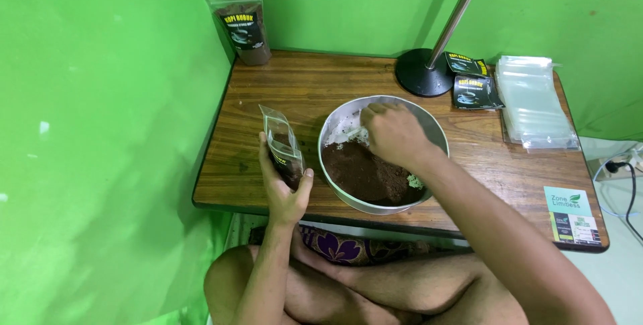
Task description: A person uses a small spoon to transfer ground coffee from a white bowl into a clear plastic bag.
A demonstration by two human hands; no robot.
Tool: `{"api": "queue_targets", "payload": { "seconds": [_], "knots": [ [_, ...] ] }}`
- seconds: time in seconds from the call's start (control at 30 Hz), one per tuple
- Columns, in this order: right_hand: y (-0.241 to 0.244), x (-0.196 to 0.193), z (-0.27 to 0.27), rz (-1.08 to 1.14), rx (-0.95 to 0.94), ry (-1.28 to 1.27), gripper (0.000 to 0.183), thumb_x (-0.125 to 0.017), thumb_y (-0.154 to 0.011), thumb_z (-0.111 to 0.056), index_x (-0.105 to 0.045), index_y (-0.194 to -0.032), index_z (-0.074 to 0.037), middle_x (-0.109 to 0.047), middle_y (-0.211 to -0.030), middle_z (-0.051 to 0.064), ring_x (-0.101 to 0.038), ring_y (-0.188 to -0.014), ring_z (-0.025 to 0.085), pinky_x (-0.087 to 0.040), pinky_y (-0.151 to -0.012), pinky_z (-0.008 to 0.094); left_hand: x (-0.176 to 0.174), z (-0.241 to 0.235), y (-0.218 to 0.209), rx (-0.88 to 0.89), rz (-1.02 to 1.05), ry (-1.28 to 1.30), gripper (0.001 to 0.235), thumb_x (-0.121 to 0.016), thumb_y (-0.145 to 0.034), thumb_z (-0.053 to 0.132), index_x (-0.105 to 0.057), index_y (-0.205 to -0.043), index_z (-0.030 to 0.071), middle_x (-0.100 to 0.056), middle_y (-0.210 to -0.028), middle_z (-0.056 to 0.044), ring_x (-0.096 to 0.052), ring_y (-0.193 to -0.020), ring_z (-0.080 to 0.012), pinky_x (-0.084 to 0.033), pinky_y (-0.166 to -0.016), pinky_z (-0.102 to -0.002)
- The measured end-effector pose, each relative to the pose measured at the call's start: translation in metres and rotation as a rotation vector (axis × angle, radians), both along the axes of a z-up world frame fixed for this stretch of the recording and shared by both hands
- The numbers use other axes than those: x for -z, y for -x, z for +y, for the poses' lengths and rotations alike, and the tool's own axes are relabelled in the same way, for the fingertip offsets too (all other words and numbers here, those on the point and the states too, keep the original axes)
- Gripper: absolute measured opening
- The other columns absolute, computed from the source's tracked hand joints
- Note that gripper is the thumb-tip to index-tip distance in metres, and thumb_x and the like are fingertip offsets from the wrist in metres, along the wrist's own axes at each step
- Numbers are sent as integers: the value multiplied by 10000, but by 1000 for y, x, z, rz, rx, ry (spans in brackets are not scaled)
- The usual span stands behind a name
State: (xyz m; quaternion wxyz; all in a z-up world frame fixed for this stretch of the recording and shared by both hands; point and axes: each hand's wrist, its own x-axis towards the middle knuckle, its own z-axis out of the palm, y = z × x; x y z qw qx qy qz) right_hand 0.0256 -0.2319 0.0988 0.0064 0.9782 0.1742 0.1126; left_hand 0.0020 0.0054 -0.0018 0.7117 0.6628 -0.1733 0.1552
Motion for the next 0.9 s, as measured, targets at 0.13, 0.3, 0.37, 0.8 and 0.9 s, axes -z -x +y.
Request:
{"api": "queue_targets", "payload": {
  "seconds": [0.13,0.3,0.37,0.8,0.9],
  "knots": [
    [-5,16,11,99,26,-48,247,-566,-904,26,-785,-1013,-3,-775,-886,192,-773,-811,317,-607,-753,393,6,0,-3,5,-1,26,1054,-716,-813,-13,-90,-1659,52,-161,-1642,-309,-152,-1539,-470,-131,-1249,-581],
    [16,-12,1,173,-80,-71,228,-586,-939,17,-786,-1045,30,-779,-934,238,-775,-910,360,-586,-853,456,4,-1,-2,-10,3,8,1061,-728,-800,-14,-106,-1657,41,-175,-1648,-294,-168,-1547,-438,-137,-1255,-554],
    [25,-41,-2,125,-68,0,223,-595,-939,-8,-795,-1037,-12,-786,-945,197,-775,-931,333,-583,-845,429,2,-2,-3,1,10,20,1058,-723,-805,-15,-101,-1659,49,-169,-1652,-294,-159,-1547,-445,-132,-1255,-560],
    [8,2,6,60,-156,-43,203,-586,-952,-44,-785,-994,-38,-781,-946,139,-748,-935,311,-540,-778,392,1,-1,-1,26,7,25,1030,-698,-825,-3,-82,-1650,30,-157,-1648,-315,-149,-1539,-468,-130,-1250,-583],
    [23,-9,-15,38,-97,98,203,-615,-995,-113,-799,-1078,-87,-797,-1004,101,-727,-986,250,-519,-829,358,7,-1,-5,5,-6,-1,1051,-734,-821,22,-94,-1654,39,-159,-1663,-292,-152,-1550,-446,-134,-1257,-567]
  ]
}}
